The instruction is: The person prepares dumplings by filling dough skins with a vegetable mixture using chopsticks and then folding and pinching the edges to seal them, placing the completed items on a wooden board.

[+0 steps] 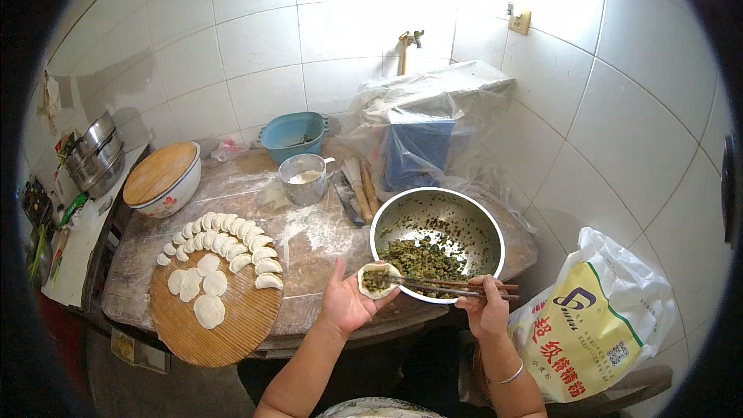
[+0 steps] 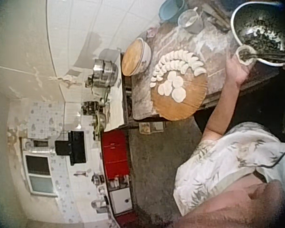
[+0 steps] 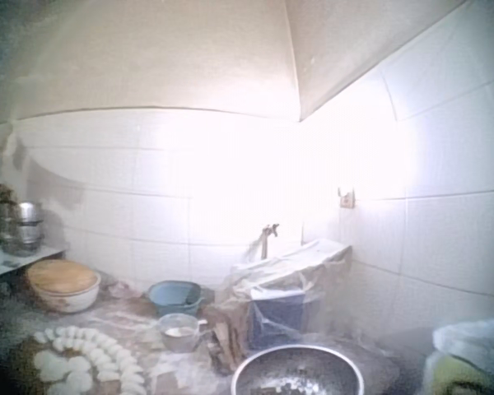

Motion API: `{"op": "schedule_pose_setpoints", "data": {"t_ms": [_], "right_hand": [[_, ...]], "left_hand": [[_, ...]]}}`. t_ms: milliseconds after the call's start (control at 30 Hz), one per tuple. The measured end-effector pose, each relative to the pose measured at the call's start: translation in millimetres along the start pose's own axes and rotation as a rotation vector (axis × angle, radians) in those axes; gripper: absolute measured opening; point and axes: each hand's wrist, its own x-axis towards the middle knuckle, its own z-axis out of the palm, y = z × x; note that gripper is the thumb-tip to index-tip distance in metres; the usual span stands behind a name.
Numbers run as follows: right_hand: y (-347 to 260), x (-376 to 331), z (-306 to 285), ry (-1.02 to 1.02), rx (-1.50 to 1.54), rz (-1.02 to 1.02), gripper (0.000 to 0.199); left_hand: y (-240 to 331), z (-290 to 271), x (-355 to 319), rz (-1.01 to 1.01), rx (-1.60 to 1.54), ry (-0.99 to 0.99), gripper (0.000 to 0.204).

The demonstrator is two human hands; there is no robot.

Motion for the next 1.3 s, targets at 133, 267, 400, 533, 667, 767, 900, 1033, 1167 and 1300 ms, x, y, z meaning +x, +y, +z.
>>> {"op": "schedule_pose_setpoints", "data": {"t_ms": [133,267,400,533,667,767,900,1033,1167,1300], "right_hand": [[0.9,-6.5,0.9,-0.018,-0.053,0.025,0.025],[-5.7,-6.6,-0.9,0.013,-0.034,-0.048,0.025],[-27.8,-5.7,1.7,0.095,-0.506,-0.381,0.025],[1.6,1.4,3.4,0.036,-0.76,-0.399,0.016],[2.7,-0.8,18.2,-0.164,-1.309,-0.685,0.008],[-0.4,-7.3,14.1,-0.268,-1.542,-0.766,0.023],[-24.8,-50.2,49.6,-0.285,-1.293,-0.954,0.05],[7.9,-68.2,84.2,-0.486,-0.919,-0.762,0.031],[59.0,-53.9,82.5,-0.423,-0.957,-0.245,0.072],[76.9,-46.0,81.0,-0.556,-0.452,0.297,0.055]], "left_hand": [[-0.4,1.0,0.1,0.003,0.03,-0.002,0.08],[0.9,-9.6,0.9,0.065,-0.005,0.075,0.077],[6.4,-9.5,-1.7,0.115,-0.031,0.171,0.074],[4.3,-4.0,-4.4,0.138,-0.007,0.173,0.071],[0.0,-4.2,-6.0,0.145,0.011,0.208,0.069],[3.4,-8.1,-13.9,0.142,-0.005,0.195,0.066],[1.6,-4.7,-24.0,0.184,0.019,0.275,0.058],[3.0,-3.0,-38.8,0.073,0.071,0.111,0.053],[3.7,19.4,-68.9,-0.023,0.082,-0.012,0.05],[1.6,20.1,-86.4,-0.038,0.248,0.011,0.043]]}}
